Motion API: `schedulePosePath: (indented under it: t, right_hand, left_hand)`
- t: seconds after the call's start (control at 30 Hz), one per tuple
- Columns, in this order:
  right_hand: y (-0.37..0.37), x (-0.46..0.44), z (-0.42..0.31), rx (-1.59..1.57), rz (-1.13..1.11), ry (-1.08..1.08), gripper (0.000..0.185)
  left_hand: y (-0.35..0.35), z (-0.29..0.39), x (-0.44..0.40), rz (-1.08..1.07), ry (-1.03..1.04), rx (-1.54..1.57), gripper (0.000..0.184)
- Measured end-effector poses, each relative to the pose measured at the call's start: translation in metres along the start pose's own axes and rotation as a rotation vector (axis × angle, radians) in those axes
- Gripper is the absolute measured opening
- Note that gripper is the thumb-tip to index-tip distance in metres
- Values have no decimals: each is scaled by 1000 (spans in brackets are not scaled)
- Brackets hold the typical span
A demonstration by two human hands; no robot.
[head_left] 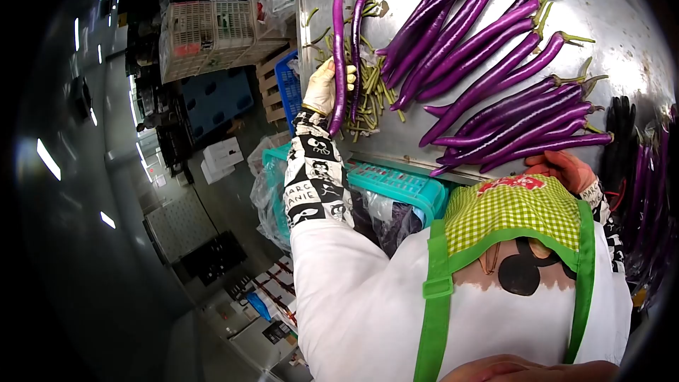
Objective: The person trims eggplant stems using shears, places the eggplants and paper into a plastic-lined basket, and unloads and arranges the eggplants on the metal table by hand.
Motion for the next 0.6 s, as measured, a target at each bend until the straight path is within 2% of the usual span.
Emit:
schedulePosePath:
  t: [0.13, 0.23, 0.33, 0.4, 0.47, 0.5, 0.57, 0.6]
  right_hand:
    - [3, -6, -16, 35, 11, -33, 57]
    - [3, -4, -12, 34, -14, -23, 55]
    - [1, 7, 8, -231, 93, 75, 47]
    - [1, 4, 10, -531, 268, 249, 40]
    - [10, -3, 1, -871, 487, 515, 38]
    - [14, -8, -8, -860, 487, 533, 39]
    - [19, -17, -19, -835, 486, 554, 42]
    - [19, -10, -7, -926, 481, 590, 43]
  left_hand:
    - [21, 6, 8, -94, -5, 134, 37]
    - [29, 3, 11, -210, -25, 259, 44]
    - [44, 1, 13, -248, -17, 370, 47]
    - [57, 4, 15, -203, 8, 389, 45]
    - [60, 2, 12, -209, 37, 459, 46]
    - [63, 2, 12, -209, 59, 492, 46]
    - [70, 5, 17, -181, 102, 340, 50]
    - [82, 9, 21, -241, 115, 335, 53]
Point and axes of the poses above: each hand's wrist, its own x-axis away from the middle knuckle, its own y-axis out of the palm, z = x × y, the point moved 8 cm from there along -x, towards the middle knuckle, and after that the axes turned 5 degrees about -y, right-handed, at the moved point
